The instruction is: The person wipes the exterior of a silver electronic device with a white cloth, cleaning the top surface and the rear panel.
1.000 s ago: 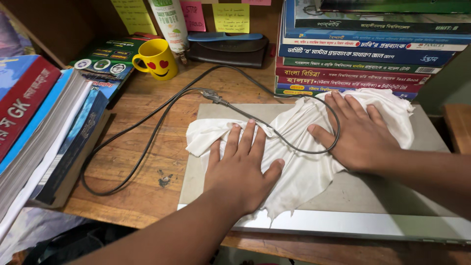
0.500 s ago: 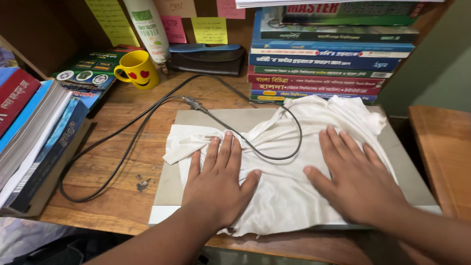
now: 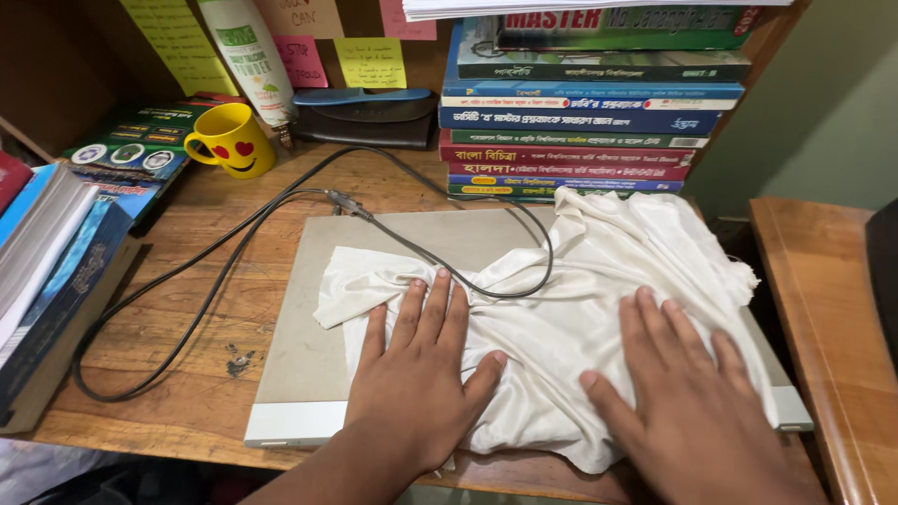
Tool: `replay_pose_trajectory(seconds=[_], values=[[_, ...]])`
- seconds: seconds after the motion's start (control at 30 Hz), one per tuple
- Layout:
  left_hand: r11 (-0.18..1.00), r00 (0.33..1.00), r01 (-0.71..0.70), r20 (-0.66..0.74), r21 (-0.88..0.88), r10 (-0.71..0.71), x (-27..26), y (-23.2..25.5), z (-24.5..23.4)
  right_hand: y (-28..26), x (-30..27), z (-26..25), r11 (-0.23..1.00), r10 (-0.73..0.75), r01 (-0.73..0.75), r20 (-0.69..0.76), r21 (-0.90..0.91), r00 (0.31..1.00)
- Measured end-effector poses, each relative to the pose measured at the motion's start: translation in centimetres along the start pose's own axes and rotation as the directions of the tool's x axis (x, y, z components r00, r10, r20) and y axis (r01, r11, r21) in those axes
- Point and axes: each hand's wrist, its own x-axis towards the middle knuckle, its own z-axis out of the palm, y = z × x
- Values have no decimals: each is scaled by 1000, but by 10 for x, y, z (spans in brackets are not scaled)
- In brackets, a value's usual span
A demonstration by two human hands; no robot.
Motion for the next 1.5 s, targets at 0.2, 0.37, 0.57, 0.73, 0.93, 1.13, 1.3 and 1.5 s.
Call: replay_pose_trajectory(seconds=[0.2, 0.37, 0.57, 0.73, 0.93, 1.13, 1.3, 1.5], values=[[1000, 1000, -10, -22, -5, 10, 1, 1, 1, 14, 55, -4, 997, 76, -78, 100, 16, 992], [1000, 999, 14, -40, -22, -15, -1, 4, 0, 20, 85, -6, 999, 10, -14, 102, 35, 995], [998, 997, 60, -36, -37, -61, 8, 12, 0, 29, 116, -4, 999, -42, 38, 141, 34, 989], [996, 997, 80, -12, -50, -80, 11, 14, -2, 32, 119, -2, 998, -37, 29, 158, 55, 987], [996, 997, 79, -19, -28, -80, 5, 10, -2, 32, 90, -7, 998, -14, 7, 112, 59, 994], [1000, 996, 7, -94, 17, -5, -6, -5, 10, 27, 53, -11, 999, 14, -19, 139, 31, 990], [999, 997, -21, -68, 47, 24, -21, -13, 18, 19, 17, -9, 999, 35, -34, 110, -6, 993], [988, 972, -43, -222, 148, 76, -43, -34, 17, -9, -1, -1, 994, -97, 94, 66, 49, 993]])
